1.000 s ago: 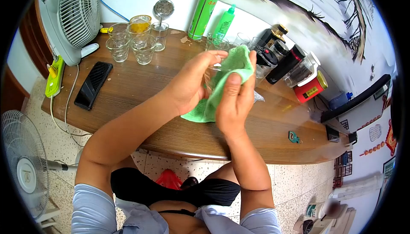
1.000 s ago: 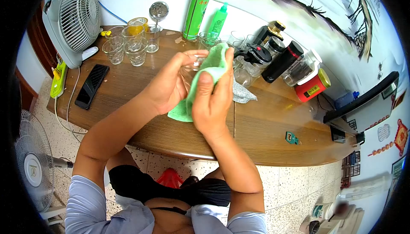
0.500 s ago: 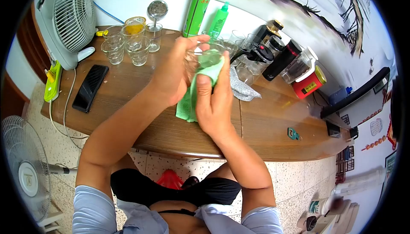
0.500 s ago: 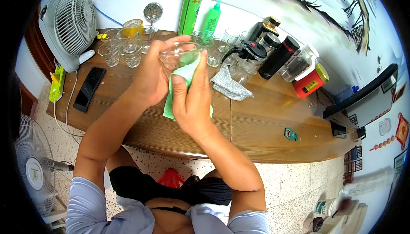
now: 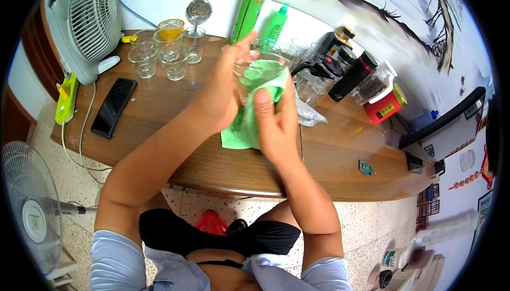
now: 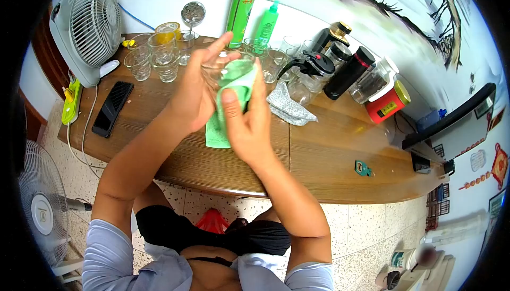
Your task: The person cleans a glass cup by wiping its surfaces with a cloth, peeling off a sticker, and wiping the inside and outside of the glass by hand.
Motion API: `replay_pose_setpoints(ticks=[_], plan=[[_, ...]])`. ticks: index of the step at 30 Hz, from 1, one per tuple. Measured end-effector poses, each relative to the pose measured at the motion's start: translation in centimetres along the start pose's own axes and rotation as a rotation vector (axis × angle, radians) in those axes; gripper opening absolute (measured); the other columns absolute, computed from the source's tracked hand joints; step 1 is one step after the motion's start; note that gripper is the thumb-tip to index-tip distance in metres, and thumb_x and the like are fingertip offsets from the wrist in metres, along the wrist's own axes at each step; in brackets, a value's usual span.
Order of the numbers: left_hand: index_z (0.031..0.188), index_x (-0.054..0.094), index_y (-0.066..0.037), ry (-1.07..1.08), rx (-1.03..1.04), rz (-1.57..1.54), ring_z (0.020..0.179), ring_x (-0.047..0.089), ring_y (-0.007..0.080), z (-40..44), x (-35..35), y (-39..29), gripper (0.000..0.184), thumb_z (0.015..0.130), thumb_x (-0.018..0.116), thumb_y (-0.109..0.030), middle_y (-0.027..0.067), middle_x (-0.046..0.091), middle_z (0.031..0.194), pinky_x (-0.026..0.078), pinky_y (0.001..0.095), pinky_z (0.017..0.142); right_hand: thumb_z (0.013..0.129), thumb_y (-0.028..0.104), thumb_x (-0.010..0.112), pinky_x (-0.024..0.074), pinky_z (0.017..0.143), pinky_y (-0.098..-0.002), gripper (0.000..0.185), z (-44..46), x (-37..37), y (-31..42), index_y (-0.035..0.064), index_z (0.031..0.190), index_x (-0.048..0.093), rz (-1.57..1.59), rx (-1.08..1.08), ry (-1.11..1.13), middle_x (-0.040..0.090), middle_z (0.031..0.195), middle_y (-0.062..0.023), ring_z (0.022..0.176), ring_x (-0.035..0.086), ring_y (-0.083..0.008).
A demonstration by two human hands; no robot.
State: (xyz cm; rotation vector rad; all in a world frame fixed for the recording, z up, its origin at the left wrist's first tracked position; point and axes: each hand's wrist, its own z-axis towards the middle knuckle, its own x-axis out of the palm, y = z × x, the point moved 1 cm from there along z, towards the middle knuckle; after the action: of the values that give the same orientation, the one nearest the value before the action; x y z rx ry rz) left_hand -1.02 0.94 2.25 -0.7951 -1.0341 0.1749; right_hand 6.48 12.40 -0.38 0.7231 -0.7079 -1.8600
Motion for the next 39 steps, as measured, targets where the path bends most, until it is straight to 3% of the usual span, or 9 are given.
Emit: replay_pose_setpoints(ticks=[5, 17, 23, 24, 28, 31, 32, 35, 39], plan=[[0.150, 0.053, 0.000, -0.083, -0.024, 0.003, 0.110, 0.068, 0.0224, 0.5, -0.5, -1.0, 0.059, 0.104, 0.049, -0.036, 0.0113, 0.068, 0.122, 0.055, 0.0400, 0.102, 0.109, 0.039, 0.061, 0.0482, 0.109, -0.0428, 0.084, -0.7, 1.3, -0.5, -0.0094, 0.164, 0.021, -0.170, -0.076, -0.008, 0.059, 0.143, -0.0326, 0.131, 0.062, -0.0377], [0.150, 0.055, -0.003, 0.167, -0.239, 0.073, 0.123, 0.067, 0.0204, -0.5, 0.1, -0.1, 0.052, 0.110, 0.044, -0.035, 0.0125, 0.066, 0.138, 0.057, 0.0412, 0.105, 0.112, 0.060, 0.041, 0.0407, 0.118, -0.0403, 0.083, 0.6, -0.7, 2.3, 0.0001, 0.167, 0.026, 0.126, 0.066, -0.112, 0.049, 0.154, -0.0200, 0.140, 0.052, -0.0273], [0.152, 0.053, -0.003, 0.084, -0.161, 0.138, 0.123, 0.065, 0.0199, 0.1, -0.9, 0.3, 0.051, 0.112, 0.043, -0.035, 0.0138, 0.057, 0.147, 0.058, 0.0403, 0.103, 0.100, 0.040, 0.077, 0.0414, 0.116, -0.0414, 0.083, 1.2, -2.1, 1.2, 0.0013, 0.160, 0.034, -0.023, 0.034, 0.092, 0.052, 0.151, -0.0235, 0.141, 0.050, -0.0289], [0.152, 0.053, -0.003, 0.049, -0.133, 0.196, 0.122, 0.065, 0.0200, 0.3, -1.0, 0.2, 0.051, 0.112, 0.042, -0.034, 0.0137, 0.057, 0.146, 0.058, 0.0404, 0.103, 0.092, 0.038, 0.085, 0.0482, 0.109, -0.0437, 0.082, 1.3, -1.9, 1.6, 0.0018, 0.152, 0.042, -0.130, 0.040, 0.049, 0.060, 0.139, -0.0244, 0.131, 0.059, -0.0331], [0.151, 0.054, 0.000, -0.048, -0.110, 0.380, 0.123, 0.062, 0.0199, 0.4, -1.1, -0.5, 0.054, 0.111, 0.049, -0.035, 0.0126, 0.056, 0.144, 0.054, 0.0375, 0.104, 0.087, 0.038, 0.088, 0.0525, 0.092, -0.0484, 0.065, 1.5, -2.2, 0.1, 0.0049, 0.134, 0.057, -0.425, -0.223, 0.000, 0.060, 0.122, -0.0254, 0.108, 0.062, -0.0402], [0.150, 0.054, 0.000, -0.055, -0.086, 0.583, 0.125, 0.058, 0.0174, 0.3, -0.5, -1.1, 0.057, 0.108, 0.054, -0.039, 0.0110, 0.058, 0.141, 0.052, 0.0331, 0.101, 0.087, 0.039, 0.088, 0.0520, 0.091, -0.0483, 0.053, 1.0, -2.8, 1.0, 0.0064, 0.121, 0.065, -0.515, -0.024, 0.055, 0.060, 0.122, -0.0265, 0.110, 0.060, -0.0395], [0.149, 0.054, 0.000, -0.061, -0.080, 0.638, 0.123, 0.060, 0.0164, 0.9, -0.9, -0.8, 0.058, 0.108, 0.054, -0.041, 0.0102, 0.060, 0.139, 0.053, 0.0324, 0.098, 0.084, 0.035, 0.090, 0.0526, 0.094, -0.0481, 0.042, 1.1, -2.7, 1.4, 0.0051, 0.106, 0.070, -0.437, -0.041, 0.024, 0.058, 0.126, -0.0299, 0.116, 0.060, -0.0423], [0.147, 0.057, -0.002, -0.041, -0.095, 0.828, 0.112, 0.063, 0.0133, 1.5, -1.7, -0.7, 0.060, 0.109, 0.054, -0.049, 0.0074, 0.064, 0.132, 0.055, 0.0300, 0.088, 0.080, 0.028, 0.092, 0.0525, 0.099, -0.0485, 0.038, 1.3, -2.8, -0.2, 0.0024, 0.098, 0.070, -0.441, -0.283, -0.066, 0.056, 0.132, -0.0327, 0.124, 0.059, -0.0456], [0.144, 0.060, -0.006, 0.112, -0.261, 0.953, 0.099, 0.066, 0.0104, 1.3, -0.8, -2.4, 0.063, 0.108, 0.056, -0.057, 0.0047, 0.069, 0.121, 0.055, 0.0276, 0.076, 0.080, 0.021, 0.091, 0.0517, 0.103, -0.0489, 0.032, 1.6, -3.5, -0.2, 0.0026, 0.094, 0.069, -0.349, -0.201, -0.102, 0.056, 0.136, -0.0318, 0.128, 0.058, -0.0470]])
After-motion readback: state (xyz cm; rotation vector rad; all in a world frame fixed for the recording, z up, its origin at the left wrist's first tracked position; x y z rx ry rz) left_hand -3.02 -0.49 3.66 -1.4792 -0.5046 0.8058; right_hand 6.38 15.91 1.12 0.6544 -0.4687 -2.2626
